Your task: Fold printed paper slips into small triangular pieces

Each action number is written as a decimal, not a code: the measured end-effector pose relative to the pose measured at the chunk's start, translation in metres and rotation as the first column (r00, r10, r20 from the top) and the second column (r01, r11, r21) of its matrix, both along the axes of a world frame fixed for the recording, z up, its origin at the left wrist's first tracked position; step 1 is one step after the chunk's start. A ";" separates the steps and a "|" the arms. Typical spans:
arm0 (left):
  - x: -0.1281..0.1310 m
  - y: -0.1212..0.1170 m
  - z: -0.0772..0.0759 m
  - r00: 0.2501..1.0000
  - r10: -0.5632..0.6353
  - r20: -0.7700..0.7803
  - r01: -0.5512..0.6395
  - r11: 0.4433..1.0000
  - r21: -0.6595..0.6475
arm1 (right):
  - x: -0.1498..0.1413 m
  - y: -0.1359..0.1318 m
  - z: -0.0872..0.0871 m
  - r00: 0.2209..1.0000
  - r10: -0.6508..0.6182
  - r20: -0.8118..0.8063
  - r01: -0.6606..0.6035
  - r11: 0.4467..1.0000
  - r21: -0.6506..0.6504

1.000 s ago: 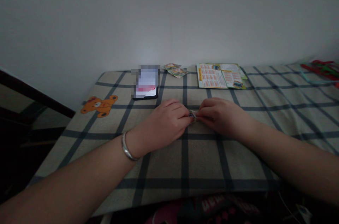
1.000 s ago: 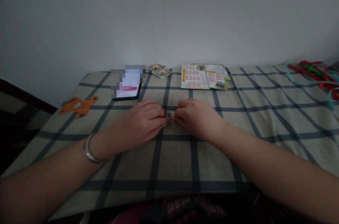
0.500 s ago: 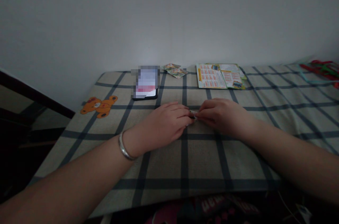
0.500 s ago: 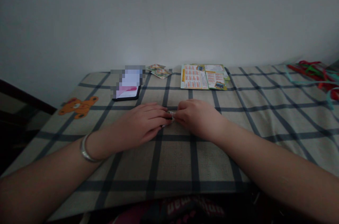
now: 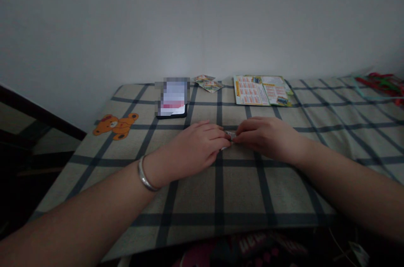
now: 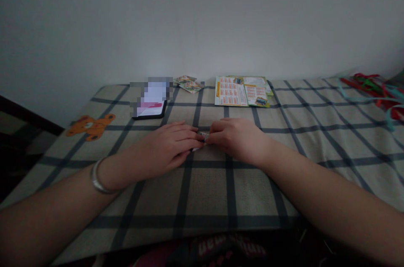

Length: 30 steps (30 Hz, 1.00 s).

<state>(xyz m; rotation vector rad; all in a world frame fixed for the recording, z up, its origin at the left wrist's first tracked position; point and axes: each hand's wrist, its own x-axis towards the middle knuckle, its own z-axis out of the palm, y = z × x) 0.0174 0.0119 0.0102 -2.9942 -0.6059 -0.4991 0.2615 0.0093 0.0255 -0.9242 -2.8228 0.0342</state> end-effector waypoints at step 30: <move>-0.005 -0.002 0.006 0.998 0.025 -0.056 -0.031 0.994 -0.107 | -0.007 -0.001 0.003 0.997 0.004 0.079 -0.004 1.000 -0.007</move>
